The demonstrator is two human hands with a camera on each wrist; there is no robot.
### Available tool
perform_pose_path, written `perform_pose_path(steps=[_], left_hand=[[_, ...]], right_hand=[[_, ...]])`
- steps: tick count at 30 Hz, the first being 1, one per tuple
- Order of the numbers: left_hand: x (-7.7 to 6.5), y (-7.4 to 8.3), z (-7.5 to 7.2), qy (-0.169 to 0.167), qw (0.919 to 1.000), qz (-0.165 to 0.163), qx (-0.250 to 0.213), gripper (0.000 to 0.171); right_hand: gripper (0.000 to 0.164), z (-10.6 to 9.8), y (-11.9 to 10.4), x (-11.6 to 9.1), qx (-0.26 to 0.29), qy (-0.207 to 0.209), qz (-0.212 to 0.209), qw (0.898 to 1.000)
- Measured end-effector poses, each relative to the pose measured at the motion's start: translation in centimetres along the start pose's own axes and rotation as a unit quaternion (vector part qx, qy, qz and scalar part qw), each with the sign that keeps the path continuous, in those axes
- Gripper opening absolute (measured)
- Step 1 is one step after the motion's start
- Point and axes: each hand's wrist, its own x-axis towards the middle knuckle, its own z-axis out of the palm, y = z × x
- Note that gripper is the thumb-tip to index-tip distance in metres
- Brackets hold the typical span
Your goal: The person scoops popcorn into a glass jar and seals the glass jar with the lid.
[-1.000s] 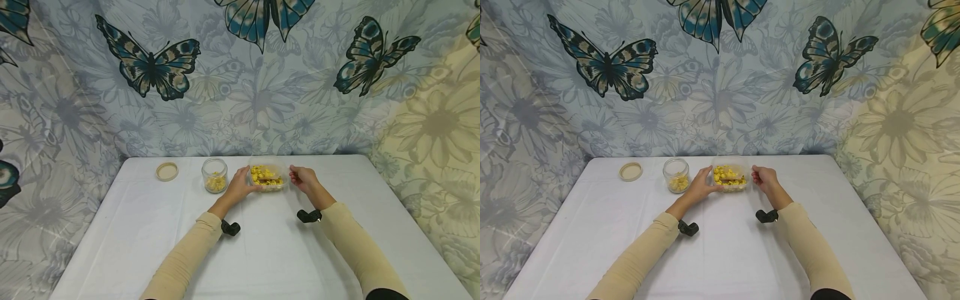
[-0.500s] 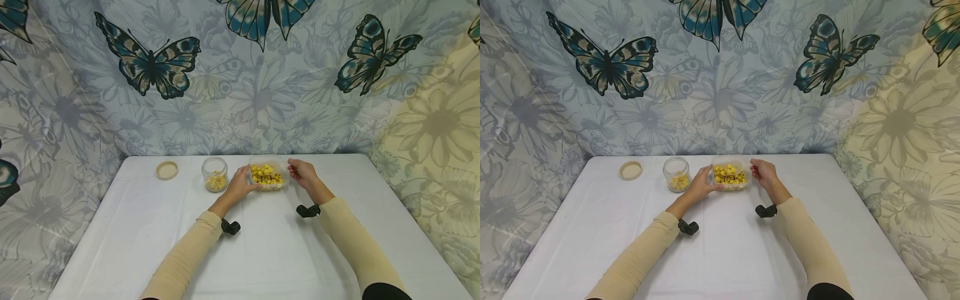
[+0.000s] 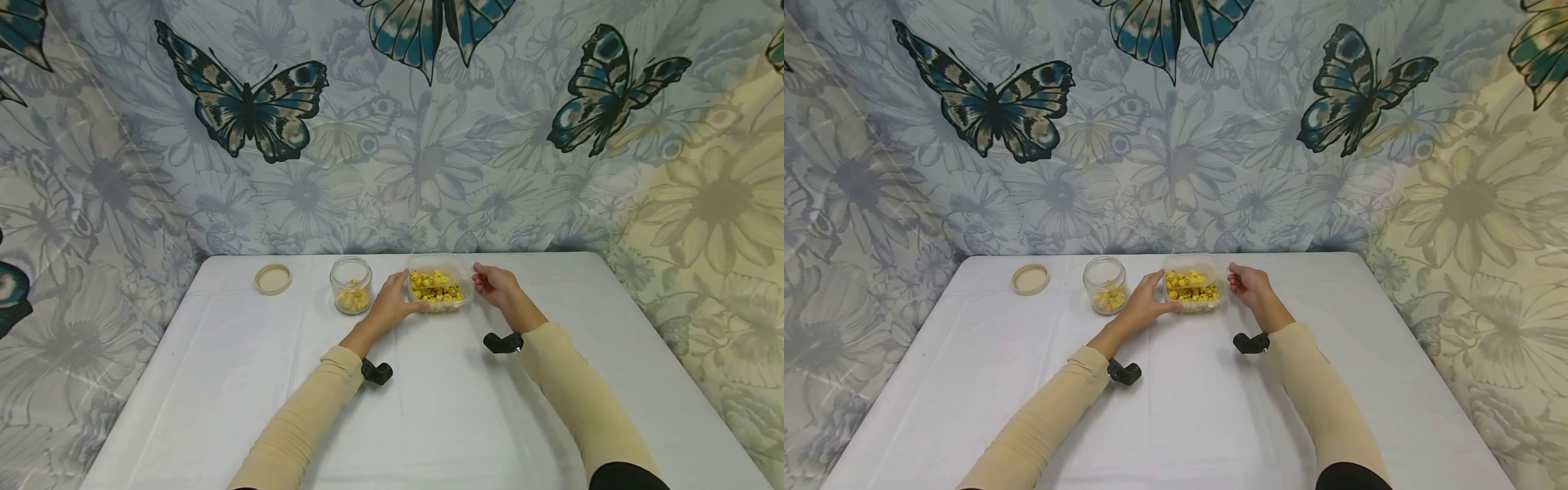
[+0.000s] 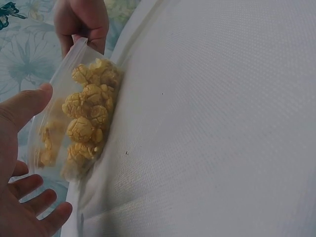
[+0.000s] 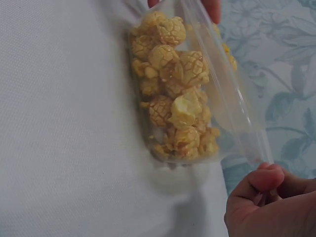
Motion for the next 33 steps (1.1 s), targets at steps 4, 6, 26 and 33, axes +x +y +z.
perform_pose_path(steps=[4, 6, 26, 33], left_hand=[[0.0, 0.0, 0.0, -0.001, 1.0000, -0.001, 0.000, 0.095], [0.0, 0.0, 0.0, 0.000, 1.0000, 0.000, 0.000, 0.095], [-0.1, 0.1, 0.1, -0.001, 1.0000, 0.001, -0.002, 0.096], [0.0, 0.0, 0.1, 0.001, 1.0000, 0.000, -0.003, 0.096]], right_hand=[[0.020, -0.2, 0.2, 0.1, 0.028, -0.008, 0.008, 1.000], [0.021, -0.4, 0.2, 0.0, 0.038, -0.012, 0.009, 0.999], [0.015, -0.6, 0.0, 0.1, 0.036, -0.023, 0.009, 0.999], [0.021, -1.2, 0.0, 0.3, 0.065, -0.035, 0.029, 0.997]])
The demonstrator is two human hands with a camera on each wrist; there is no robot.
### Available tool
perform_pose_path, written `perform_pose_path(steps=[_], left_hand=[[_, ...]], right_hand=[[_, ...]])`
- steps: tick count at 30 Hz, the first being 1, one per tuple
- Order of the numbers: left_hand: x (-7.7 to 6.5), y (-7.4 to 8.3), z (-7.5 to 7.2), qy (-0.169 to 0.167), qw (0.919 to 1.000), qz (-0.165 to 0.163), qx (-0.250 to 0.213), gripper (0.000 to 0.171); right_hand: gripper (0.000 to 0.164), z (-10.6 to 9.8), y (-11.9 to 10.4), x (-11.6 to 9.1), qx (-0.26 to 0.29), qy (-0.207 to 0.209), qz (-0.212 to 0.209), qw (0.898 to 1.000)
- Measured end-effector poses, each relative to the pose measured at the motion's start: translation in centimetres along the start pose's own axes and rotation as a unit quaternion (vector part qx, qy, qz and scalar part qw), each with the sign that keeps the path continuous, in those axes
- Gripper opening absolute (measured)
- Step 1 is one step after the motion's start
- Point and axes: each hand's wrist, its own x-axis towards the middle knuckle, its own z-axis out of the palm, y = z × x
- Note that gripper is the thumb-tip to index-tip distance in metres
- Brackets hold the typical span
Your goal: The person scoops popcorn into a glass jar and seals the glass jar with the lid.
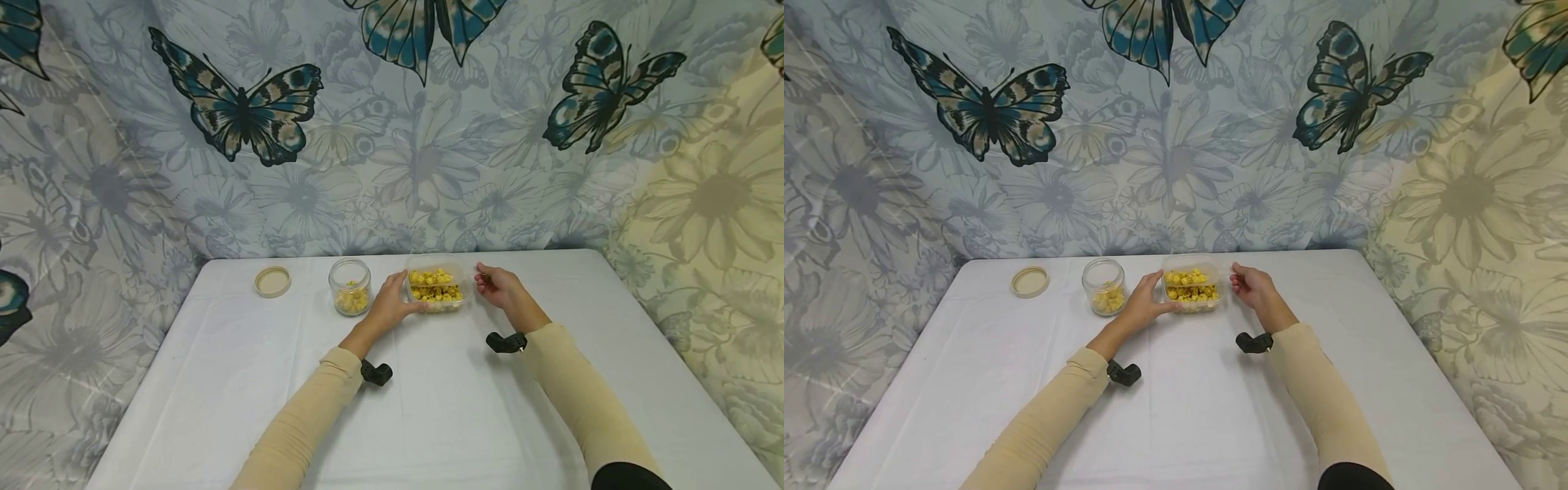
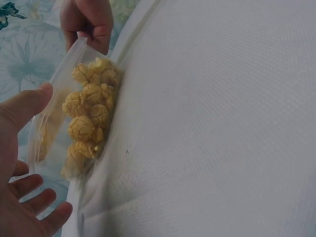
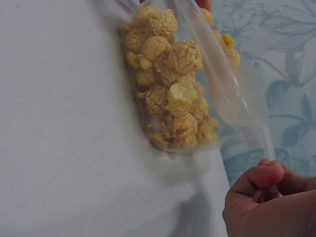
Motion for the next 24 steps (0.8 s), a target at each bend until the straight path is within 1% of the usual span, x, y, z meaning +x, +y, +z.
perform_pose_path(steps=[3, 5, 11, 15, 20, 22, 24], left_hand=[[0.0, -0.1, 0.0, -0.001, 1.0000, -0.003, -0.001, 0.097], [0.0, -0.1, 0.0, -0.002, 1.0000, -0.003, -0.002, 0.097], [0.0, 0.0, 0.0, -0.002, 1.0000, -0.002, -0.006, 0.097], [0.1, 0.0, -0.1, 0.000, 1.0000, 0.000, -0.003, 0.096], [0.1, 0.0, -0.1, 0.000, 1.0000, 0.002, 0.004, 0.096], [0.1, 0.0, -0.1, 0.000, 1.0000, 0.002, 0.002, 0.096], [0.0, 0.0, -0.1, 0.000, 1.0000, 0.002, 0.000, 0.096]], right_hand=[[0.021, -0.1, 0.0, -0.1, -0.005, 0.002, 0.000, 1.000], [0.019, 0.0, 0.0, -0.3, -0.016, -0.005, -0.003, 1.000], [0.015, 0.7, 0.1, -0.6, -0.060, -0.017, -0.022, 0.998], [0.018, 1.0, 0.1, -0.6, -0.073, -0.011, -0.020, 0.997], [0.025, 0.9, 0.1, -0.6, -0.065, -0.005, -0.005, 0.998], [0.026, 0.7, 0.0, -0.6, -0.059, -0.006, -0.001, 0.998], [0.023, 0.6, 0.0, -0.5, -0.053, 0.000, 0.002, 0.999]])
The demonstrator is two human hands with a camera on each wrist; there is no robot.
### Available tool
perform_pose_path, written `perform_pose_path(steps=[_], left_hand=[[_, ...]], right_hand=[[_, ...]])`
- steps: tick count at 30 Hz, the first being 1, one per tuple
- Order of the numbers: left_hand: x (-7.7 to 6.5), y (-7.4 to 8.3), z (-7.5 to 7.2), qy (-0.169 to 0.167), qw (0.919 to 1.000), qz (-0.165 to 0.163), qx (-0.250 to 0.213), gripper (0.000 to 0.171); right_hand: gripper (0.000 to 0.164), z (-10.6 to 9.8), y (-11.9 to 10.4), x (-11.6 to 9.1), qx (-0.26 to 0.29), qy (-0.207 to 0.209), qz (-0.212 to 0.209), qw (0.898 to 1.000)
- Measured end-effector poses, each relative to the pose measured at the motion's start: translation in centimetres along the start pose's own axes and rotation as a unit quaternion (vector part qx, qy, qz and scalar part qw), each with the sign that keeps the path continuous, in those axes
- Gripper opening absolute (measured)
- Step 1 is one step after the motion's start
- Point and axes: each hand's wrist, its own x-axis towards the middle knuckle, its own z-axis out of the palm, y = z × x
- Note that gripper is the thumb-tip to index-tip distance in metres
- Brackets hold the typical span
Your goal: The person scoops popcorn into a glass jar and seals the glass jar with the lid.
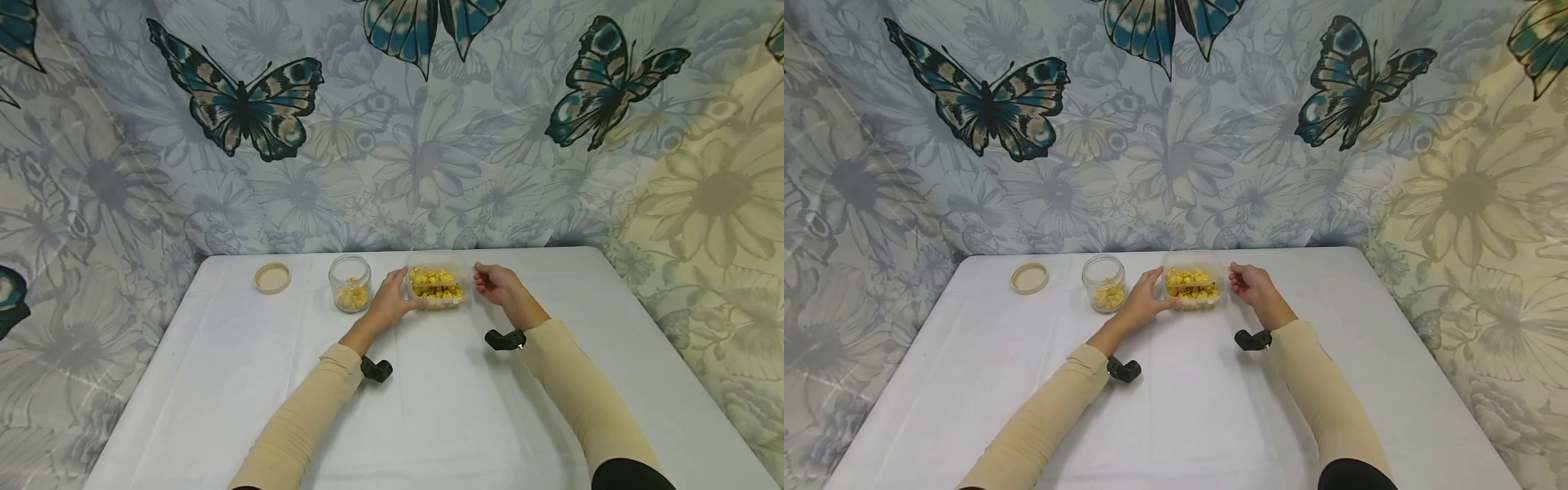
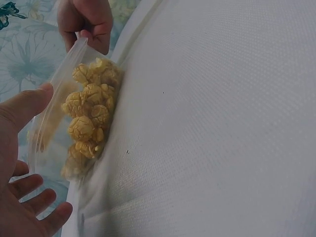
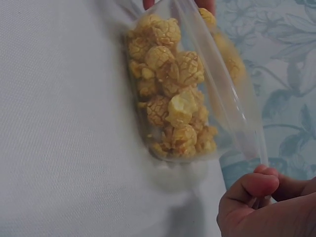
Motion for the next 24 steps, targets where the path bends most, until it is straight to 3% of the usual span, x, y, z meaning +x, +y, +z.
perform_pose_path(steps=[8, 24], left_hand=[[-0.02, 0.13, -0.02, 0.004, 1.0000, 0.005, 0.002, 0.096], [-0.19, 0.38, -0.16, 0.004, 1.0000, 0.006, 0.003, 0.095]], right_hand=[[0.011, -0.51, 0.15, 0.15, 0.013, 0.030, -0.004, 0.999], [0.012, -0.69, 0.37, 0.20, 0.021, 0.048, -0.018, 0.998]])
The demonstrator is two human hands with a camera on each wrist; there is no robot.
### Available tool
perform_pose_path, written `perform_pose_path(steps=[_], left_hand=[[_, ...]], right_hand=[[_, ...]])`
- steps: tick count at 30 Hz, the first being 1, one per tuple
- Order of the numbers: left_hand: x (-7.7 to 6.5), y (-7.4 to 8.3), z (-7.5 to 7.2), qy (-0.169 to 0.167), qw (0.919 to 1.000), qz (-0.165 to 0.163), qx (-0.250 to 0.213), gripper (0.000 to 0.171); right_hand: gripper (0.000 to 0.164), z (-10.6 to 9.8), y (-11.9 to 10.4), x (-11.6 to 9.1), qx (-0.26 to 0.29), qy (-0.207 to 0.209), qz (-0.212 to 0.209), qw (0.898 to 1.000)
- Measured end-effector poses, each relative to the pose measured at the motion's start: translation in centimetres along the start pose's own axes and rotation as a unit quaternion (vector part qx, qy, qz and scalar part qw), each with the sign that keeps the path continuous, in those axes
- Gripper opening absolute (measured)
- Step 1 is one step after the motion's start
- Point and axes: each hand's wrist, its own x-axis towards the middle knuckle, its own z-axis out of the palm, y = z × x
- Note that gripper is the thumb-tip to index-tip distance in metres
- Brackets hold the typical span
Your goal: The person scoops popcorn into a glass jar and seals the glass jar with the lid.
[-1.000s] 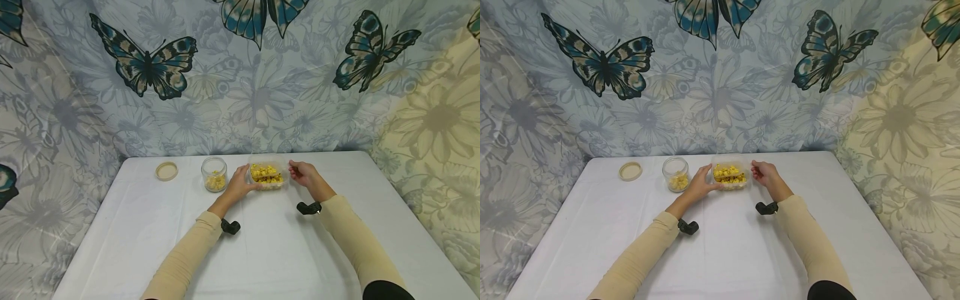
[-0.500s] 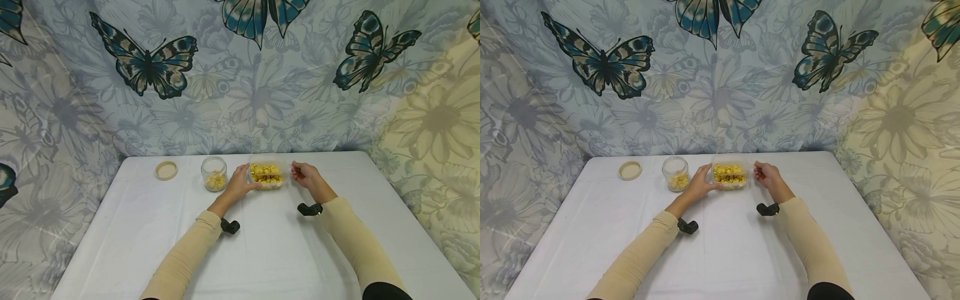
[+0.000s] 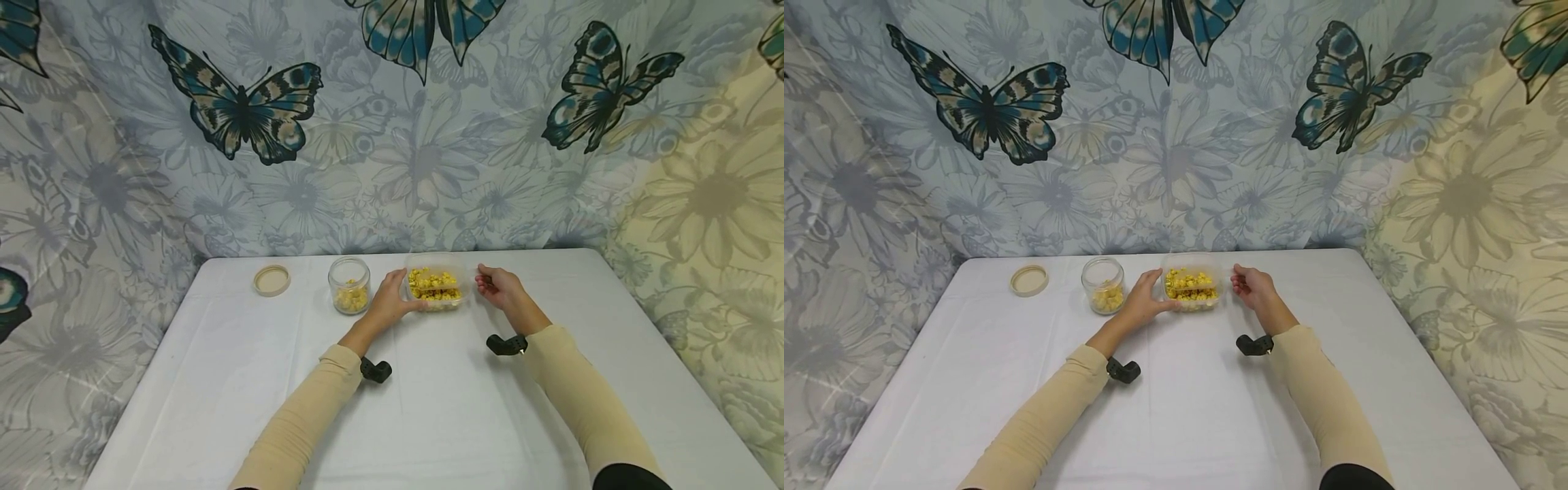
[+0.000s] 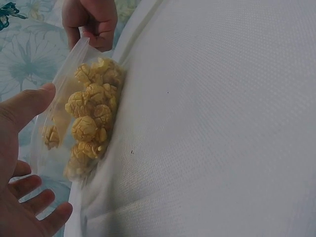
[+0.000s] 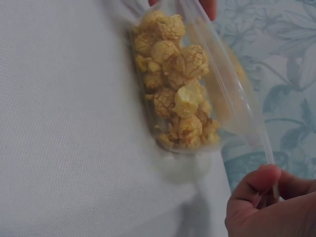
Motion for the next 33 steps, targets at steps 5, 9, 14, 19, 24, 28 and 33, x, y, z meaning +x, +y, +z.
perform_pose_path(steps=[5, 9, 14, 19, 24, 28, 33], left_hand=[[0.1, 0.0, 0.0, -0.001, 1.0000, -0.001, 0.008, 0.095], [0.0, 0.0, 0.1, -0.001, 1.0000, -0.003, 0.007, 0.095], [0.0, 0.0, 0.1, 0.002, 0.9999, -0.001, 0.010, 0.094], [0.0, 0.0, 0.0, 0.003, 0.9998, 0.002, 0.018, 0.094], [0.0, 0.1, -0.3, 0.001, 0.9997, -0.005, 0.024, 0.093], [0.0, 0.2, -0.5, -0.005, 0.9997, -0.008, 0.024, 0.093], [-0.2, 0.4, -0.5, -0.009, 0.9997, -0.008, 0.021, 0.092]], right_hand=[[0.013, -0.1, 0.0, -0.1, 0.005, -0.006, -0.004, 1.000], [0.016, -0.3, -0.2, -0.2, 0.008, -0.008, -0.005, 1.000], [0.020, -0.4, -0.4, -0.4, 0.010, -0.017, -0.007, 1.000], [0.021, -0.3, -0.5, -0.7, 0.019, -0.023, -0.012, 0.999], [0.017, -0.2, -0.6, -0.9, 0.025, -0.024, -0.013, 0.999], [0.017, -0.1, -0.6, -1.0, 0.024, -0.024, -0.012, 0.999], [0.017, -0.1, -0.6, -1.2, 0.023, -0.027, -0.015, 0.999]])
